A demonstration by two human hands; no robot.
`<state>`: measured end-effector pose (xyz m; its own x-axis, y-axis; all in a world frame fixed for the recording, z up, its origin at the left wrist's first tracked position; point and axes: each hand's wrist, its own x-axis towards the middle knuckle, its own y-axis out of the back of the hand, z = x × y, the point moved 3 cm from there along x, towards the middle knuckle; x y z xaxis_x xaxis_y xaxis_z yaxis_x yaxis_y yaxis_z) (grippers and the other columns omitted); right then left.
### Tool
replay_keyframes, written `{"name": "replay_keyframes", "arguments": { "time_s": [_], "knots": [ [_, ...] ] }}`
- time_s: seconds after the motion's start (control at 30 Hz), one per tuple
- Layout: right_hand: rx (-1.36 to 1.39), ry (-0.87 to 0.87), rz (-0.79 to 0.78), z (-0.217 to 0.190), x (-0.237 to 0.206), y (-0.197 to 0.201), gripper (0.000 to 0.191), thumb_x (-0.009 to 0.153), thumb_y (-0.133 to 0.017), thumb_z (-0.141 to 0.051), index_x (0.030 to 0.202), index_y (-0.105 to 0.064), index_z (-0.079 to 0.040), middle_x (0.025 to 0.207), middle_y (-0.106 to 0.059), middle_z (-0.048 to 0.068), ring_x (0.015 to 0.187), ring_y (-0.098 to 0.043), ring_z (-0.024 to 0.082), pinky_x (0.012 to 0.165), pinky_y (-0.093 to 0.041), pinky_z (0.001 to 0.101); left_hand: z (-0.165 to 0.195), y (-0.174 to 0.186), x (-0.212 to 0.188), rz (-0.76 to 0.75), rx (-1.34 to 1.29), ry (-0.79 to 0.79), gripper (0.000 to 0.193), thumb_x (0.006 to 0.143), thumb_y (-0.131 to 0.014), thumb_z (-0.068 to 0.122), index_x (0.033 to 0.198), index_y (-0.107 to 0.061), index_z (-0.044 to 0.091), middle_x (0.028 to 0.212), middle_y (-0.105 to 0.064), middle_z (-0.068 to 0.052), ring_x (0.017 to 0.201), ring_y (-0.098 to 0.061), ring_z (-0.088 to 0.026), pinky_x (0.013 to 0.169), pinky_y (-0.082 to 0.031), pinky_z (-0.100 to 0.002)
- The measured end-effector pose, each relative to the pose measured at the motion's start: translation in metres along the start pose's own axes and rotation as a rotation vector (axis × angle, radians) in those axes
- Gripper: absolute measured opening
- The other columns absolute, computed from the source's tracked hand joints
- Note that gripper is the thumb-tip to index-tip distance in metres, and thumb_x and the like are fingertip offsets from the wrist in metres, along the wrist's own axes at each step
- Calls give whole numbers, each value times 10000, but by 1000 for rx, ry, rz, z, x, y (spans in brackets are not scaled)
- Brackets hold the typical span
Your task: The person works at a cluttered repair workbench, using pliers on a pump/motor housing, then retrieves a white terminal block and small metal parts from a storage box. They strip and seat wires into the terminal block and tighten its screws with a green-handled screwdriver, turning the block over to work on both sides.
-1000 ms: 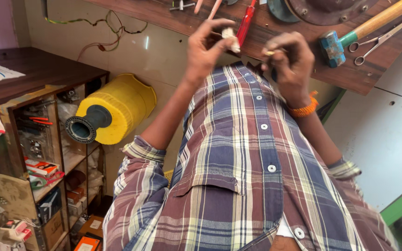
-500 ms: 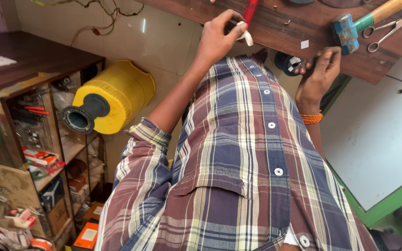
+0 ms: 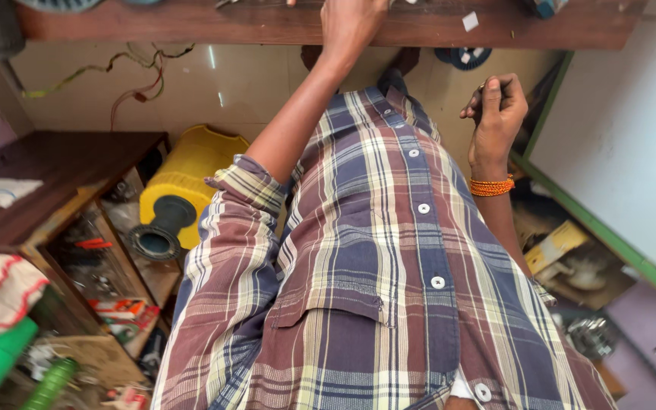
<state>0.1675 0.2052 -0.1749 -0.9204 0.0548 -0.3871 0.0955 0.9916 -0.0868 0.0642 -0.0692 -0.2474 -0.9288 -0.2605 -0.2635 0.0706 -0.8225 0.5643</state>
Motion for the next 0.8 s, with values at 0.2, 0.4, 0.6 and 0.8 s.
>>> {"name": "replay_keyframes", "arguments": {
  "time_s": [0.2, 0.4, 0.6, 0.8],
  "knots": [
    [29, 15, 231, 12, -50, 24, 224, 1151, -595, -227, 1013, -510, -73, 845, -533, 26, 699, -523, 113, 670, -513, 296, 9, 19, -18, -83, -505, -58, 251, 980, -618, 171, 845, -696, -25, 621, -731, -90, 554, -732, -135, 521, -571, -304],
    [53, 54, 457, 41, -115, 54, 202, 1147, -579, -227, 1030, -509, -79, 955, -534, 13, 759, -525, 106, 662, -519, 303, -13, 18, -119, -643, -195, -212, 167, 991, -674, 191, 1027, -666, 28, 792, -721, -129, 709, -744, -193, 668, -563, -350],
    [201, -209, 484, 134, -142, 71, 162, 1113, -573, -213, 1032, -558, -73, 899, -567, 9, 728, -541, 95, 631, -524, 285, -98, -10, -157, -557, 234, -120, 190, 899, -717, 193, 1037, -730, 64, 878, -733, -197, 835, -711, -385, 736, -553, -452],
    [444, -523, 450, 268, -150, 40, 196, 1077, -620, -264, 998, -604, -86, 781, -557, -12, 653, -529, 97, 593, -490, 278, -158, -71, -119, -424, 475, -284, 101, 941, -683, 143, 1017, -711, 81, 911, -744, -142, 864, -699, -354, 813, -545, -467]
  ]
}}
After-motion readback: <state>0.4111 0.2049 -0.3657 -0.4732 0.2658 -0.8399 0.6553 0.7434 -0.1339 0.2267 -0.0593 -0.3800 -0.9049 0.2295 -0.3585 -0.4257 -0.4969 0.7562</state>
